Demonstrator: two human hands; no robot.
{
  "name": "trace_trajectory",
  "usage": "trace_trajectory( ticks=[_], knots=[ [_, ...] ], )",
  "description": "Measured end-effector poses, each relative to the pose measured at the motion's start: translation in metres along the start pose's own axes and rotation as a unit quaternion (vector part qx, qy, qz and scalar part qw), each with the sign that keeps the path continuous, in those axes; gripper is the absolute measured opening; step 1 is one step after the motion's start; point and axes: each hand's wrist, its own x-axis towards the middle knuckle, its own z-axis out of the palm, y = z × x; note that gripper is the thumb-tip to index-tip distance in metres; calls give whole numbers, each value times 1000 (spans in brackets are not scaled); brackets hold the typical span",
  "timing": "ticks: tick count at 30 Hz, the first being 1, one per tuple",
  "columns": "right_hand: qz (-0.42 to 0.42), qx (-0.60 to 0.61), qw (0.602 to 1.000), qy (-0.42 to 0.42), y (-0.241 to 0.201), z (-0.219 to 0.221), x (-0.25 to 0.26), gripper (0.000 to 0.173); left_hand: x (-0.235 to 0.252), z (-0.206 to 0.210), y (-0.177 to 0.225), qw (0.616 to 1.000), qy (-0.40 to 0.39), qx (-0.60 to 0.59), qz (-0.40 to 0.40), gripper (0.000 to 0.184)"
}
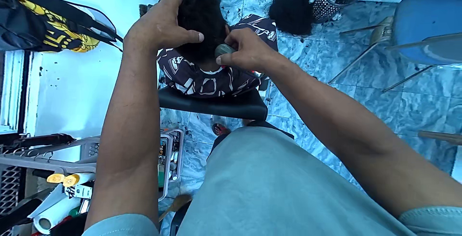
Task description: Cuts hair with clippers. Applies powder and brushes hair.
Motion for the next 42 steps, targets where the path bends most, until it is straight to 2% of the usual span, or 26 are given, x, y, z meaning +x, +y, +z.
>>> trace_trajectory(
  ticks=[5, 10, 15, 18, 20, 25, 30, 32, 36, 42],
  knots=[
    [72, -56, 996, 11, -7, 2, -7, 49, 0, -4, 0, 1000, -9, -11, 2, 90],
    [-4, -4, 1000, 7, -26, 4, -5, 48, 0, -3, 4, 1000, -9, 6, -8, 87],
    [79, -73, 994, 16, -23, 3, -11, 48, 2, -3, 2, 1000, -6, 8, -7, 90],
    [2, -44, 999, 22, -41, 4, -9, 47, 2, -5, 6, 1000, -13, 16, -18, 85],
    [-20, -48, 999, 13, -46, 6, -9, 49, 3, -5, 3, 1000, -15, 14, -5, 83],
    [94, -97, 991, 15, -27, 6, -15, 50, 2, -6, 0, 1000, -9, 23, 3, 94],
    [-4, -41, 999, 24, -46, 15, -13, 52, 5, -8, 3, 999, -27, 21, 10, 85],
    [12, -37, 999, 29, -35, 18, -15, 52, 4, -10, 3, 999, -37, 11, 24, 88],
    [98, -57, 992, 51, -2, 25, -18, 51, 2, -8, 1, 999, -37, 14, 17, 98],
    [44, 7, 996, 73, -24, 37, -19, 56, 6, -11, 4, 998, -47, 30, 5, 95]
  ],
)
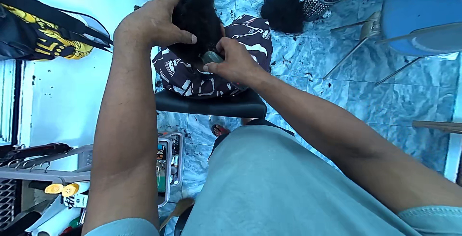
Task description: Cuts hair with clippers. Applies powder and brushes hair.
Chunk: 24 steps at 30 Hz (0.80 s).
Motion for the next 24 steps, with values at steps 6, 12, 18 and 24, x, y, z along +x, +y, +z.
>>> trace_trajectory(
  ticks=[6, 12, 18, 24],
  knots=[
    [47, 14, 999, 12, 11, 3, -1, 59, 0, 0, 5, 1000, 3, 14, -13, 96],
    [15, 36, 999, 18, 4, 7, -5, 55, 2, -3, 3, 1000, -3, 13, 1, 92],
    [11, 55, 998, 26, -13, 7, -1, 56, 7, -7, 2, 1000, -5, 15, 25, 86],
    [148, 449, 872, -124, 49, 17, -59, 42, -6, -10, 11, 999, 26, -32, -16, 88]
  ],
)
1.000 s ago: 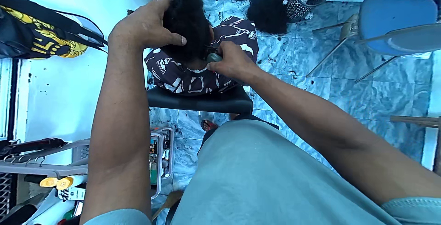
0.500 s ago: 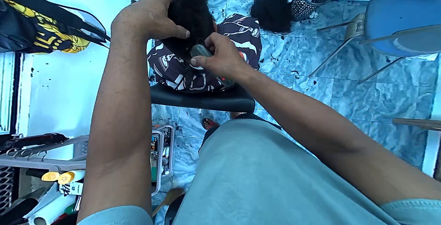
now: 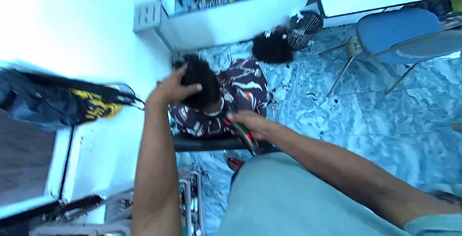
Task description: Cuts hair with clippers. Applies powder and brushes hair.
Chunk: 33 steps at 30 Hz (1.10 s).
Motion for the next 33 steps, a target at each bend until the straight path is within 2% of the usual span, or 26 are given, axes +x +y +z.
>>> trace_trajectory(
  ticks=[1, 3, 6, 9, 13, 17, 21, 25, 29, 33],
  knots=[
    [44, 28, 999, -1, 8, -10, -5, 40, 1, -2, 0, 1000, 3, 4, -15, 90],
    [74, -17, 997, 12, 19, -13, -9, 40, 3, 2, -3, 999, -12, 20, -36, 93],
    [-7, -164, 986, 7, 20, -3, 18, 52, 10, 3, -8, 999, -24, 32, -36, 95],
    [-62, -208, 976, 21, 21, 2, 52, 66, 12, 4, -9, 999, -30, 18, -24, 92],
    [10, -100, 993, 64, 3, 6, 55, 46, 12, 4, -7, 999, -39, 15, -26, 87],
    [-27, 36, 999, -9, -6, -3, 66, 36, 12, 5, -8, 999, -32, 16, -31, 87],
    [-16, 1, 1000, 5, -9, -7, 69, 33, 10, 5, -10, 999, -27, 9, -30, 86],
    [-45, 61, 997, -30, -17, -10, 68, 35, 11, 6, -12, 999, -20, 10, -28, 86],
    [-31, -35, 999, 7, -17, -12, 71, 35, 12, 5, -13, 999, -17, 12, -32, 88],
    [-69, -29, 997, -11, -26, -13, 69, 45, 12, 7, -6, 998, -7, 6, -58, 87]
  ],
)
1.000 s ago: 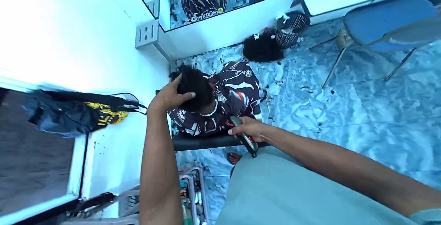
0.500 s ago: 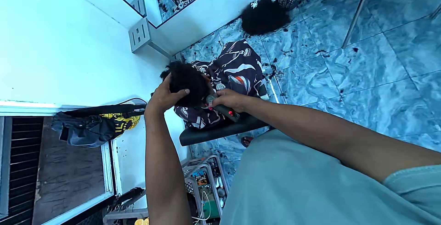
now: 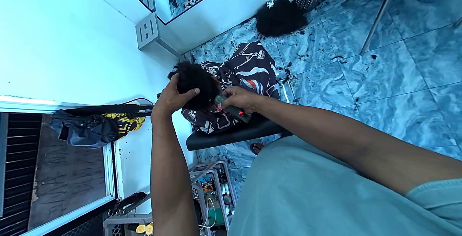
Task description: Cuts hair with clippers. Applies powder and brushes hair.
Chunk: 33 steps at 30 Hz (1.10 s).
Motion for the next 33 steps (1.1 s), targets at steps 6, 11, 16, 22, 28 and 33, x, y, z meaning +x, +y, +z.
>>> trace_trajectory(
  ticks=[6, 11, 16, 22, 28, 33],
  knots=[
    [14, -60, 998, -2, -29, 0, -5, 38, 3, 0, 5, 1000, -2, -2, -21, 85],
    [10, -250, 968, 23, -48, -6, -2, 36, 2, 0, 5, 1000, -3, -4, -7, 89],
    [-48, -224, 973, -38, -69, -3, 0, 36, 3, 3, 3, 1000, 2, 7, -9, 90],
    [13, -258, 966, -13, -76, -7, 0, 32, 3, 2, 2, 1000, 1, 9, -8, 89],
    [22, -301, 953, -13, -75, -11, 1, 31, 2, -2, 0, 1000, -1, 4, 7, 79],
    [1, -174, 982, -69, -91, -8, -2, 31, 3, -2, 0, 1000, -1, 12, 7, 78]
  ],
)
